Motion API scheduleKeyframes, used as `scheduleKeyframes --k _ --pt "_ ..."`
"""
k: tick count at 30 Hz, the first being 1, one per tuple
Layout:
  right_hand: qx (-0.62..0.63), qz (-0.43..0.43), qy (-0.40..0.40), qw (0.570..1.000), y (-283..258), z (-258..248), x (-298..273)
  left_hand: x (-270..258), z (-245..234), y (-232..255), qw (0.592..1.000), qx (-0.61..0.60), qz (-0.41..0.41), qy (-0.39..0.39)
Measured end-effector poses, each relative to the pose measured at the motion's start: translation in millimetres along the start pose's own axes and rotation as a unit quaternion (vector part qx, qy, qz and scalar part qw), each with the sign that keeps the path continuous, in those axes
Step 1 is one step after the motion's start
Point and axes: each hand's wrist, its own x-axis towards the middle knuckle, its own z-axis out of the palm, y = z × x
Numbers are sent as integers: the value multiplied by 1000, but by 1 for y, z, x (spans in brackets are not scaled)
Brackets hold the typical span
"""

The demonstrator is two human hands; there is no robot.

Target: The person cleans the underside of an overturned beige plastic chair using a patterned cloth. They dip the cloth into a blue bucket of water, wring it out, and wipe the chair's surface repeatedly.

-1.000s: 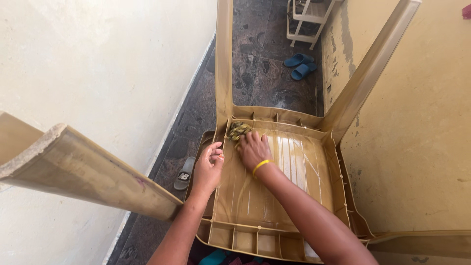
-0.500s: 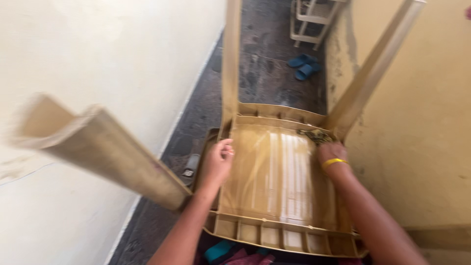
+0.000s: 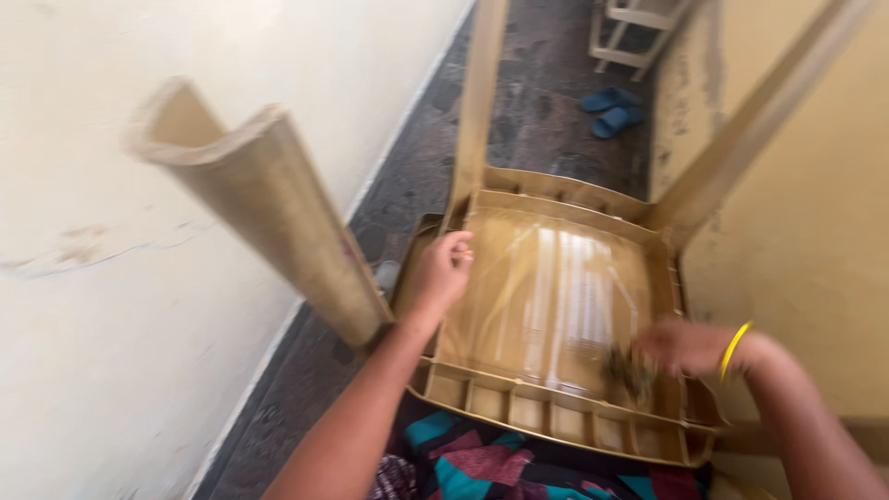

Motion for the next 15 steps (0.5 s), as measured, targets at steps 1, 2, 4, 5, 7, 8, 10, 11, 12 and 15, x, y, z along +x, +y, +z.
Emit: scheduleKeyframes --k 1,2,4,5,7,8,10,11,12,15 --pt "-35 159 24 986 3 -16 -8 -1 -2 0 1000 2 6 -1" --pt "-67 316 44 945 4 -35 -11 -1 -2 2 1000 5 13 -3" --pt "17 333 323 886 2 -56 -1 -3 -6 7 1000 3 -2 -17" --pt "27 357 367 859 0 -58 4 -3 -6 11 1000 3 -9 -24" --pt "79 383 371 842 -5 -55 20 -5 -10 20 999 6 -26 -34" --pt "123 389 329 852 -5 -47 33 -6 -11 23 999 9 -37 -38" --pt "93 424 233 870 -10 -19 59 -5 -12 27 998 18 -40 -41" --pt "74 443 222 865 -14 -5 73 -4 -12 29 998 23 -41 -41" --pt "54 462 209 860 -19 8 88 -3 -12 29 998 16 -41 -40" --pt "-115 381 317 861 -32 37 140 -4 -9 26 998 7 -36 -41"
